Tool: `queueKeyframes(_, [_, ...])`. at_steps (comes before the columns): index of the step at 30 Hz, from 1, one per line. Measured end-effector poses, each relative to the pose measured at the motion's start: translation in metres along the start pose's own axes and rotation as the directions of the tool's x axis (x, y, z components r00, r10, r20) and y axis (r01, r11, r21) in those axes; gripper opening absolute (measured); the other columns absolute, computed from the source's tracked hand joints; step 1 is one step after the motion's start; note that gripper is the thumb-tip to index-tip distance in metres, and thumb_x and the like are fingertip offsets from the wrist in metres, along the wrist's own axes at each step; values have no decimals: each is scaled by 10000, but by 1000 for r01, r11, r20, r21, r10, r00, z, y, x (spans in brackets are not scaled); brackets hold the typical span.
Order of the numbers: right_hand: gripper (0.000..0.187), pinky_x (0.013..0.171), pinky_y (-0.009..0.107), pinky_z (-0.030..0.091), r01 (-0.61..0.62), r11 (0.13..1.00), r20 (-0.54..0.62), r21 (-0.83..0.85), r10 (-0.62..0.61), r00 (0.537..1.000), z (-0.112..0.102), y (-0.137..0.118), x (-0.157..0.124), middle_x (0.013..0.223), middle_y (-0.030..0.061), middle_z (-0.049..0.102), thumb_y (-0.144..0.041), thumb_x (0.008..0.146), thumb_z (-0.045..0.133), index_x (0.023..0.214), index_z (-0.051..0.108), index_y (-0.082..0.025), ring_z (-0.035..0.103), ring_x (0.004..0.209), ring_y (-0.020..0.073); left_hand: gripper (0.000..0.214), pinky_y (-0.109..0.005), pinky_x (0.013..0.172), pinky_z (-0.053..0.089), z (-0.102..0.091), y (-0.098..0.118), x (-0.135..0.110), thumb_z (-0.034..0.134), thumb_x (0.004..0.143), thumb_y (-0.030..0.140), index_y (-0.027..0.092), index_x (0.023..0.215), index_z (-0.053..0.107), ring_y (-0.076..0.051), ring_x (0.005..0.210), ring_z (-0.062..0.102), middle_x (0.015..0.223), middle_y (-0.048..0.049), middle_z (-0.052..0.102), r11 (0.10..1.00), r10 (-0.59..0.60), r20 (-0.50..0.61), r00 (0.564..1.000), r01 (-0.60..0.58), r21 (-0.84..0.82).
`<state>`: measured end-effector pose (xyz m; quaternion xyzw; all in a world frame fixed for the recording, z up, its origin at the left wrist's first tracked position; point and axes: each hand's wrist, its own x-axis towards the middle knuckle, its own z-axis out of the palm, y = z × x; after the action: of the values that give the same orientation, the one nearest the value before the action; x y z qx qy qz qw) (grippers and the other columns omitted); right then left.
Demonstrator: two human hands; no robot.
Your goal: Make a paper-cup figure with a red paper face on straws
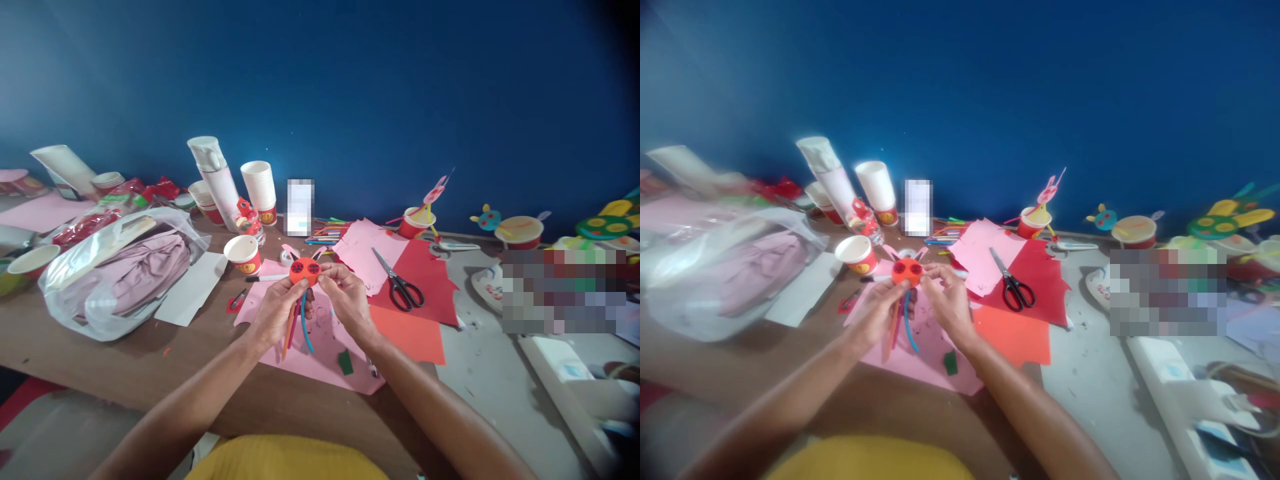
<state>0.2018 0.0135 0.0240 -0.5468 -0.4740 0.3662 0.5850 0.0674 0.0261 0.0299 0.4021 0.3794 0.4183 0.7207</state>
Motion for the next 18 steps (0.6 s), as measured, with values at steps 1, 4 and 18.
queueKeyframes(1, [113, 793, 347, 391, -1, 1000, -1, 0, 1, 1000, 0, 0, 0, 975, 40, 658, -264, 733, 575, 644, 606, -202, 579, 883, 205, 247, -218, 503, 464, 0, 0, 0, 678, 726, 328, 121, 857, 647, -98, 490, 568, 599, -7, 623, 1000, -1, -3, 1000, 1, 0])
queueKeyframes(4, [117, 788, 342, 392, -2, 1000, 2, 4, 2, 1000, 0, 0, 0, 971, 38, 661, -262, 734, 574, 638, 603, -201, 582, 878, 202, 258, -220, 496, 464, 1, 1, 0, 687, 715, 328, 116, 857, 647, -99, 485, 565, 596, -8, 620, 1000, -3, -13, 1000, 3, 4])
queueKeyframes(18, [119, 805, 351, 396, -13, 999, 22, 29, 12, 1000, 1, 2, -2, 981, 37, 671, -262, 736, 576, 635, 587, -201, 585, 894, 210, 275, -220, 495, 464, -2, -2, 2, 672, 718, 371, 122, 832, 653, -92, 479, 553, 601, -11, 620, 1000, 8, -22, 1000, -8, 13])
